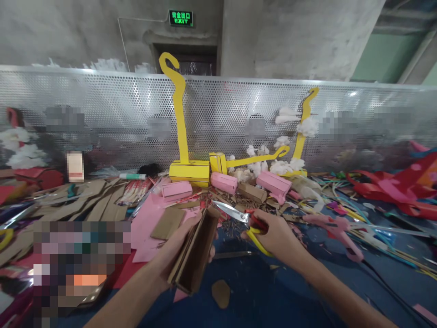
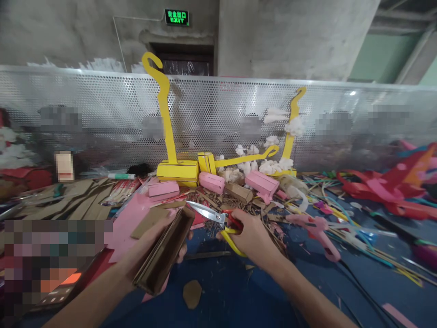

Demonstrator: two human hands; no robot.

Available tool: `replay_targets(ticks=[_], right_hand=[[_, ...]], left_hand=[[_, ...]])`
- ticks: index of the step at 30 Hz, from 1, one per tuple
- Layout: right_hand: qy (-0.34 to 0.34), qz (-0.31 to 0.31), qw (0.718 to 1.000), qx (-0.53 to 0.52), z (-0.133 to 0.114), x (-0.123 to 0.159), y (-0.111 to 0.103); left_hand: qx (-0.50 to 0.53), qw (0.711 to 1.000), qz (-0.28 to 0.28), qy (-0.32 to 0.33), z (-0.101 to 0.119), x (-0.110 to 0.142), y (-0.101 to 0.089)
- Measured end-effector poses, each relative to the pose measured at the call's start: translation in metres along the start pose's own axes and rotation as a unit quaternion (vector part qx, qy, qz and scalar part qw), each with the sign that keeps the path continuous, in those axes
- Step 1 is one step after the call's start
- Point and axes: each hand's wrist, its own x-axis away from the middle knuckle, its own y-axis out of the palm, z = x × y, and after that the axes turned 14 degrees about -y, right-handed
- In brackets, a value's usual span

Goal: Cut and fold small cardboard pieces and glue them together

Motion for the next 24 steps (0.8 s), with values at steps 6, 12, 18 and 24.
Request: replay_targets(ticks=[6, 12, 18, 24], right_hand=[[-0.059, 0.001, 0.998, 0.034, 0.000, 0.004, -0.001], [-0.072, 0.004, 0.996, 0.049, -0.005, 0.006, 0.003], [-0.058, -0.001, 0.998, 0.020, -0.009, 0.003, 0.002], [-0.037, -0.008, 0.999, 0.016, -0.011, 0.003, 0.004]], left_hand=[[0.011, 1.000, 0.020, 0.000, 0.000, 0.001, 0.000], [-0.003, 1.000, -0.015, -0.002, -0.002, 0.000, -0.005], [-0.016, 0.999, -0.032, -0.016, -0.004, -0.003, -0.007], [-0.026, 0.999, -0.035, -0.017, -0.003, -0.001, -0.003]])
